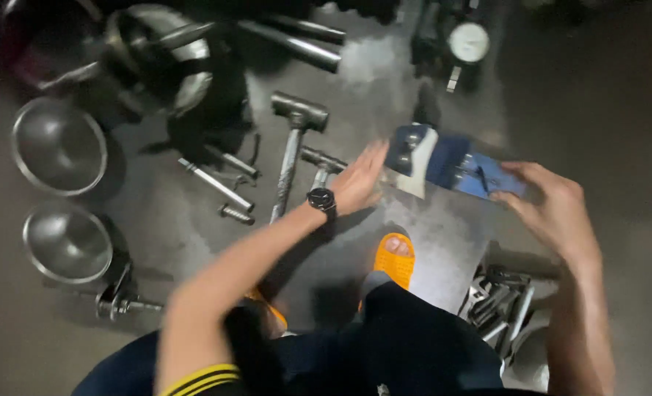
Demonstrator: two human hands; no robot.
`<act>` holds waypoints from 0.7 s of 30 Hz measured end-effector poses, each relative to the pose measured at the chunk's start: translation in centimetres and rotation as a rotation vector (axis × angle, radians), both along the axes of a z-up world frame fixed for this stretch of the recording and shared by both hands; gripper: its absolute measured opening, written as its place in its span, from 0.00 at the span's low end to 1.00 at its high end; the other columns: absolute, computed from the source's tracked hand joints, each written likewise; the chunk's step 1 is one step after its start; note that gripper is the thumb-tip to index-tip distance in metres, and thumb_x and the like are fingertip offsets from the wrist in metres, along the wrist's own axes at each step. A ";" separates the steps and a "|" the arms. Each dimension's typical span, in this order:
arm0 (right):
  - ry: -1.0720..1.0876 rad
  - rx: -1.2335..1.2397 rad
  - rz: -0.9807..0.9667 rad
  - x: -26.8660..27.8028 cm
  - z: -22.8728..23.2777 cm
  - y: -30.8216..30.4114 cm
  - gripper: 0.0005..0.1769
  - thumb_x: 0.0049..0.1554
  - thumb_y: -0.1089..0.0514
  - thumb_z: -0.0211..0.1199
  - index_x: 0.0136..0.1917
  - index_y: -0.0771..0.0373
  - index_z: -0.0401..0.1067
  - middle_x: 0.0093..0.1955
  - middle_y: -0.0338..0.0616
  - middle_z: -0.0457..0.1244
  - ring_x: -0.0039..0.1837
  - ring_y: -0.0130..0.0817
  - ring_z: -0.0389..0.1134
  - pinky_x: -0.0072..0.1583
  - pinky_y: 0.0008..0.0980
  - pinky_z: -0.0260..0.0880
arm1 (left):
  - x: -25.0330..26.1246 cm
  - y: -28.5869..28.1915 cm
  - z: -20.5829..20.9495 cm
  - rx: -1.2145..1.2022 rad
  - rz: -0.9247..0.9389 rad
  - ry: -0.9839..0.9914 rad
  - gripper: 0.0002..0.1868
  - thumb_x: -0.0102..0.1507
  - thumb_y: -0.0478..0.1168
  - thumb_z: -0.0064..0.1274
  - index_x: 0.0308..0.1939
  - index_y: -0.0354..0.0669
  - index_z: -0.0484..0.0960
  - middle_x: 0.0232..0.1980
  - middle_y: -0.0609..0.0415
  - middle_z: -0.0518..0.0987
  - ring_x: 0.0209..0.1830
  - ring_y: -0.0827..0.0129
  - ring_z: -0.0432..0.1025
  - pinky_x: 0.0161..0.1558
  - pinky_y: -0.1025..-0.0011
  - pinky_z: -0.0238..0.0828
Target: The person assembles metal components by hand, picking up cylindrical parts and threaded rods from a workbench and inserting them into a central hub. The person uses a hammer to tap parts into place and repeatedly handles multiple similar components, placing them into bowls or back onto the bench.
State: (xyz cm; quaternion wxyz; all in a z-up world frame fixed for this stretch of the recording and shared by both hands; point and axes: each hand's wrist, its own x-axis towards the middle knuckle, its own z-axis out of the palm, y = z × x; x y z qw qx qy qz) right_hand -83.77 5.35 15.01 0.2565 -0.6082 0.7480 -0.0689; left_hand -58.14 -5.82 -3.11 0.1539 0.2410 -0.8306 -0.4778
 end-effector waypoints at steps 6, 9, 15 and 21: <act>-0.671 -0.315 0.332 17.8 3.0 -12.8 0.07 0.50 0.61 0.60 0.43 0.64 0.70 0.54 0.50 0.64 0.56 0.39 0.66 0.57 0.33 0.66 | 18.6 -2.1 5.6 -0.307 -0.617 -0.908 0.09 0.57 0.33 0.43 0.29 0.47 0.79 0.31 0.56 0.79 0.34 0.55 0.76 0.29 0.57 0.73; -0.870 -0.392 0.441 25.9 -2.1 -19.6 0.10 0.55 0.54 0.57 0.48 0.61 0.67 0.62 0.53 0.58 0.65 0.46 0.60 0.64 0.43 0.61 | 25.9 -2.8 8.4 -0.259 -0.430 -0.811 0.04 0.54 0.33 0.44 0.32 0.40 0.72 0.32 0.46 0.76 0.31 0.50 0.73 0.31 0.57 0.70; -0.950 0.026 0.218 33.8 -1.7 -26.4 0.17 0.50 0.51 0.63 0.47 0.58 0.60 0.32 0.33 0.56 0.36 0.18 0.55 0.41 0.20 0.56 | 34.9 2.8 5.9 0.215 0.381 -0.318 0.15 0.57 0.39 0.47 0.48 0.42 0.72 0.45 0.52 0.77 0.43 0.62 0.72 0.46 0.69 0.64; -0.574 -0.516 0.508 35.3 2.5 -30.6 0.26 0.48 0.56 0.67 0.56 0.64 0.60 0.50 0.46 0.61 0.46 0.38 0.63 0.47 0.32 0.61 | 36.4 0.6 8.9 0.076 0.565 -0.142 0.12 0.56 0.33 0.51 0.44 0.40 0.76 0.42 0.54 0.80 0.38 0.70 0.75 0.43 0.76 0.69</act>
